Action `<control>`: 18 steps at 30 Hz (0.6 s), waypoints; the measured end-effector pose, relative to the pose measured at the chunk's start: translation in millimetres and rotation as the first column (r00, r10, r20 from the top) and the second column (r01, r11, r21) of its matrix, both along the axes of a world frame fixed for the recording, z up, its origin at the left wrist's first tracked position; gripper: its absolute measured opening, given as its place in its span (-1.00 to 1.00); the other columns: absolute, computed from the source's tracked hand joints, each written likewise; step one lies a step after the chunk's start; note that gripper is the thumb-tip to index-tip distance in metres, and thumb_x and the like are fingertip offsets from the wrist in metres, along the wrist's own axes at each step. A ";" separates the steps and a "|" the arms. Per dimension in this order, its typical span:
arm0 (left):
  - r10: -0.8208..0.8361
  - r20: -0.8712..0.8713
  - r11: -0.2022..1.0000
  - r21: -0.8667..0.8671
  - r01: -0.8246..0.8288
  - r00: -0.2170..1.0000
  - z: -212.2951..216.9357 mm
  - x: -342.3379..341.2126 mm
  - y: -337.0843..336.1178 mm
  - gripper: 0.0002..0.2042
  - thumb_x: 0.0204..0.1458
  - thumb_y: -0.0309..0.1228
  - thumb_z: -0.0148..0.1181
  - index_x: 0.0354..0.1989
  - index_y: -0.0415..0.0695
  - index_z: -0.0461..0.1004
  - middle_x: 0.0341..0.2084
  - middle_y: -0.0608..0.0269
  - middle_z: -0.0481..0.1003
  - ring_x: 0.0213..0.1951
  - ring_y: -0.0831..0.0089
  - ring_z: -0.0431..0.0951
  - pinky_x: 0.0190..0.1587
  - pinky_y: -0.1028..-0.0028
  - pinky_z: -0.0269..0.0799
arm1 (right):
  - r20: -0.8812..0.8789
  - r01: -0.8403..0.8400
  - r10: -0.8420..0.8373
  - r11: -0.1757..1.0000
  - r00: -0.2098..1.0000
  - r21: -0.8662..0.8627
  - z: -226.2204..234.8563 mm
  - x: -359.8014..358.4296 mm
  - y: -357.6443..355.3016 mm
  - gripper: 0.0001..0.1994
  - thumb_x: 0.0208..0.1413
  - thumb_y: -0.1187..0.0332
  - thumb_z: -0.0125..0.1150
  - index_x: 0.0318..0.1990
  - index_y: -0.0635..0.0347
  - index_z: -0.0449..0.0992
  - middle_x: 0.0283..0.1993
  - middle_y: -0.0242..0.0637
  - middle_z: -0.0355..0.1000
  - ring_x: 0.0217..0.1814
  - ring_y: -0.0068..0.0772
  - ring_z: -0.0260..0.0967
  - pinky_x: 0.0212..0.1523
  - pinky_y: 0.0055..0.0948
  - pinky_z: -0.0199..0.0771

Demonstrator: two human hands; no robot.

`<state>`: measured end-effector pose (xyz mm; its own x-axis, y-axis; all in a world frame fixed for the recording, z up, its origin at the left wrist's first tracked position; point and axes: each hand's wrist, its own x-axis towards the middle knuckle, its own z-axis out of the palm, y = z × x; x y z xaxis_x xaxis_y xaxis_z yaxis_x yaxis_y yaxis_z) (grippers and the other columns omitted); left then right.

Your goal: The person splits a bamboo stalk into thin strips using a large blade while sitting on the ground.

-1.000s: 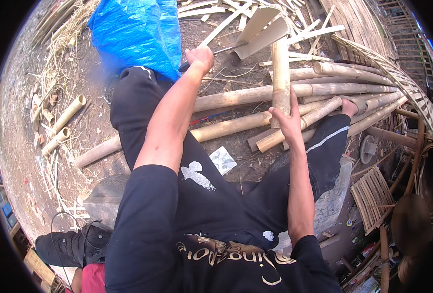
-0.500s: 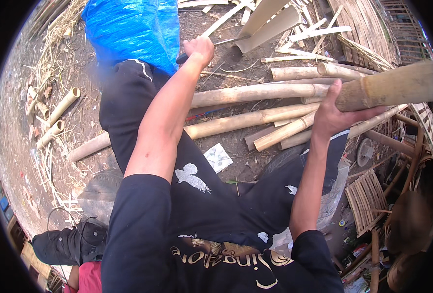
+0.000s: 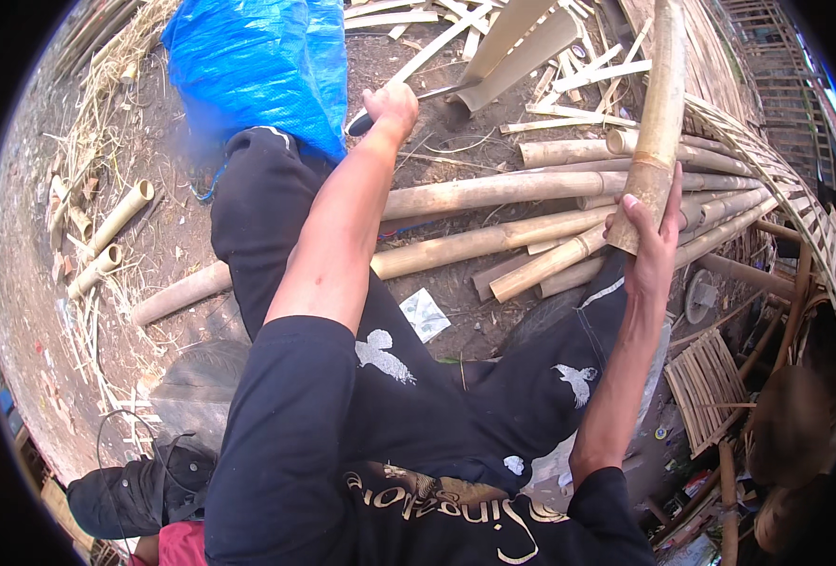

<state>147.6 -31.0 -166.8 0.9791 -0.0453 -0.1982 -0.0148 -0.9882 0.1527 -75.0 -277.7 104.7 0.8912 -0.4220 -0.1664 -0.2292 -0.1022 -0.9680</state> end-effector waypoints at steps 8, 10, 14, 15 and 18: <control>-0.102 -0.001 0.995 -0.024 0.101 0.995 7.0 -6.4 -2.0 -0.80 0.08 -0.35 0.07 -0.21 -0.05 0.60 -0.32 0.18 0.66 -0.21 0.24 0.68 -0.03 0.10 0.38 | 0.584 0.559 -0.036 0.342 0.811 -0.755 -6.8 63.8 12.0 -0.02 0.06 0.40 0.39 0.48 0.14 -0.25 0.27 0.12 0.22 0.18 0.03 0.34 0.22 -0.16 0.37; -0.066 0.039 0.997 -0.035 0.067 0.997 -0.7 -1.3 -3.4 -0.81 0.06 -0.35 0.09 -0.26 -0.04 0.63 -0.35 0.20 0.66 -0.29 0.26 0.68 -0.08 0.12 0.39 | 0.288 0.249 0.020 0.448 0.957 -0.858 -97.0 41.8 19.1 -0.01 0.02 0.42 0.36 0.49 -0.04 -0.25 0.25 0.27 0.25 0.19 0.19 0.35 0.20 -0.07 0.36; -0.192 0.047 0.981 0.022 0.191 0.980 9.1 18.7 -28.7 -0.79 0.13 -0.36 0.07 -0.30 0.03 0.68 -0.30 0.23 0.67 -0.26 0.29 0.68 -0.06 0.20 0.32 | -0.486 -0.329 0.069 0.818 0.871 -0.472 -186.1 12.1 20.0 0.01 -0.11 0.49 0.32 0.52 -0.12 -0.13 0.19 0.30 0.31 0.14 0.18 0.41 0.10 -0.09 0.44; -0.201 0.010 0.979 0.048 0.200 0.980 17.1 24.7 -42.6 -0.78 0.16 -0.37 0.05 -0.29 0.07 0.69 -0.30 0.28 0.68 -0.22 0.32 0.68 -0.02 0.21 0.29 | -0.402 -0.257 0.080 0.875 0.912 -0.410 -199.7 6.6 13.2 0.01 -0.11 0.49 0.33 0.52 -0.05 -0.12 0.21 0.22 0.32 0.13 0.06 0.43 0.08 -0.17 0.46; -0.164 -0.052 0.985 0.044 0.166 0.985 14.6 36.8 -46.0 -0.77 0.19 -0.35 0.05 -0.28 0.14 0.70 -0.29 0.35 0.69 -0.19 0.38 0.68 0.03 0.24 0.20 | -0.171 -0.120 0.089 0.977 0.981 -0.176 -187.0 -0.8 -7.1 -0.03 -0.05 0.48 0.33 0.51 0.19 -0.13 0.20 -0.06 0.32 0.03 -0.28 0.43 -0.08 -0.33 0.54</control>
<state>184.4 -77.0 -152.2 0.9483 -0.1947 -0.2506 -0.1720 -0.9790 0.1097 -75.8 -284.8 -82.4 0.8997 -0.3647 -0.2399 -0.3595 -0.3073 -0.8811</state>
